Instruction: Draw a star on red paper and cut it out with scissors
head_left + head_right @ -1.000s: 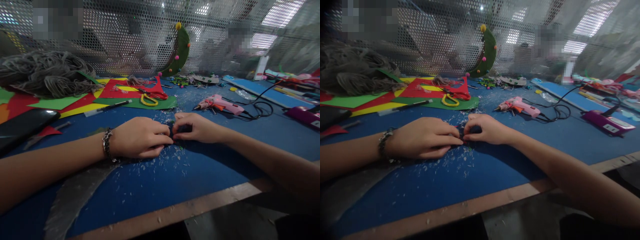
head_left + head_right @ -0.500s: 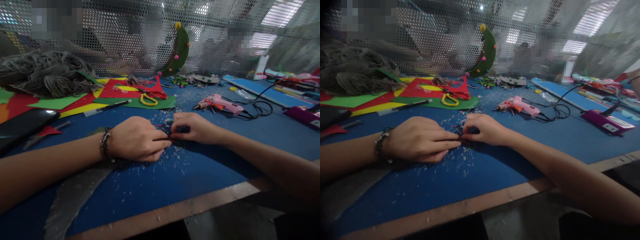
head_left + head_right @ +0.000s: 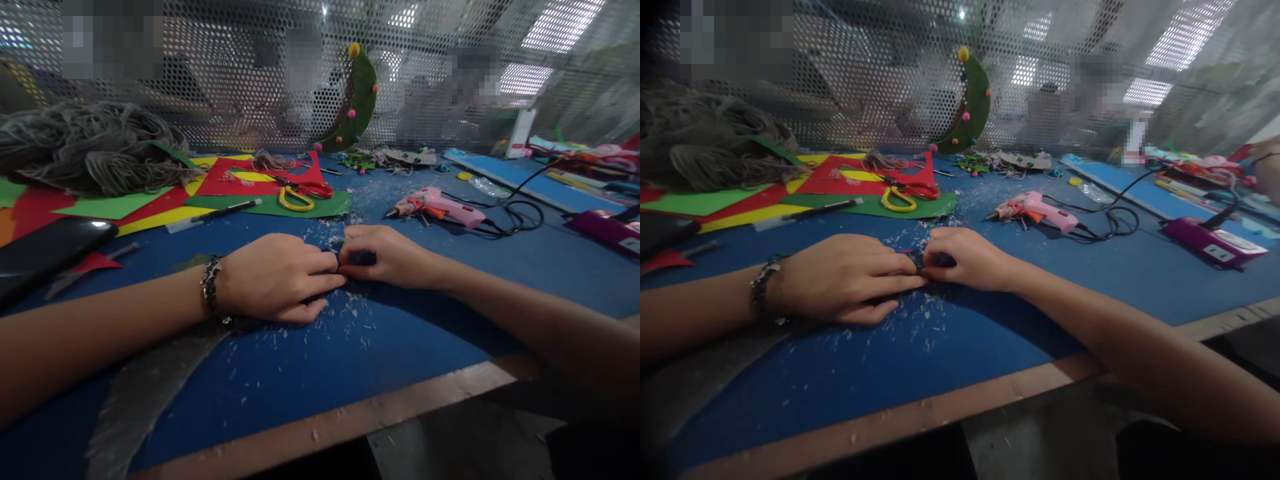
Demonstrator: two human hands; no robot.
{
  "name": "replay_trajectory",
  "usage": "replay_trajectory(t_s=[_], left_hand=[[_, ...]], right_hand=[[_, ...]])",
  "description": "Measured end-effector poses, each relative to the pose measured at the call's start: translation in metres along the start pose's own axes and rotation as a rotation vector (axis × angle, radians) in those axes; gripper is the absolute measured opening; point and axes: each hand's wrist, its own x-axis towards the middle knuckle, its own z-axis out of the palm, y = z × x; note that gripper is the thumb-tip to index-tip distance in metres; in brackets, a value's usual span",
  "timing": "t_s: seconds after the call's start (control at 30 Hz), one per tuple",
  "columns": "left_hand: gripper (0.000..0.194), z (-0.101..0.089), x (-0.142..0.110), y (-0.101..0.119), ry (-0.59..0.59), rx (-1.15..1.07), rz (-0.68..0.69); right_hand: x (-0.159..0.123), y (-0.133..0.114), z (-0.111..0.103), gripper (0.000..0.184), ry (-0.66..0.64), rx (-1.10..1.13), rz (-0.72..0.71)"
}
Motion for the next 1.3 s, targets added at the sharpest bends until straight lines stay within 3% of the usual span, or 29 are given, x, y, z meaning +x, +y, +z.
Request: replay_trajectory(t_s=[0.27,0.5,0.67,0.77,0.93,1.13,1.3], left_hand=[[0.027,-0.002,-0.002,0.0,-0.001,-0.063,-0.02],[0.018,-0.007,-0.001,-0.004,-0.167,-0.369,-0.449],[0.035,-0.013,-0.001,-0.014,-0.263,-0.4,-0.399],[0.033,-0.015,-0.001,-0.017,-0.322,-0.431,-0.427],[0.03,-0.019,0.004,-0.015,-0.264,-0.53,-0.429],[0.031,-0.03,0.01,-0.013,-0.189,-0.537,-0.331],[0.019,-0.047,0.012,-0.023,-0.222,-0.278,-0.247]], right_hand=[[0.001,-0.003,-0.003,0.012,-0.074,0.052,0.053],[0.002,-0.003,-0.003,0.011,-0.099,0.09,0.115],[0.004,-0.004,-0.005,0.014,-0.134,0.127,0.13],[0.006,-0.004,-0.008,0.017,-0.186,0.163,0.16],[0.009,-0.004,-0.017,0.019,-0.255,0.211,0.183],[0.015,-0.009,-0.038,0.03,-0.295,0.211,0.146],[0.023,-0.02,-0.058,0.029,-0.302,0.248,0.116]])
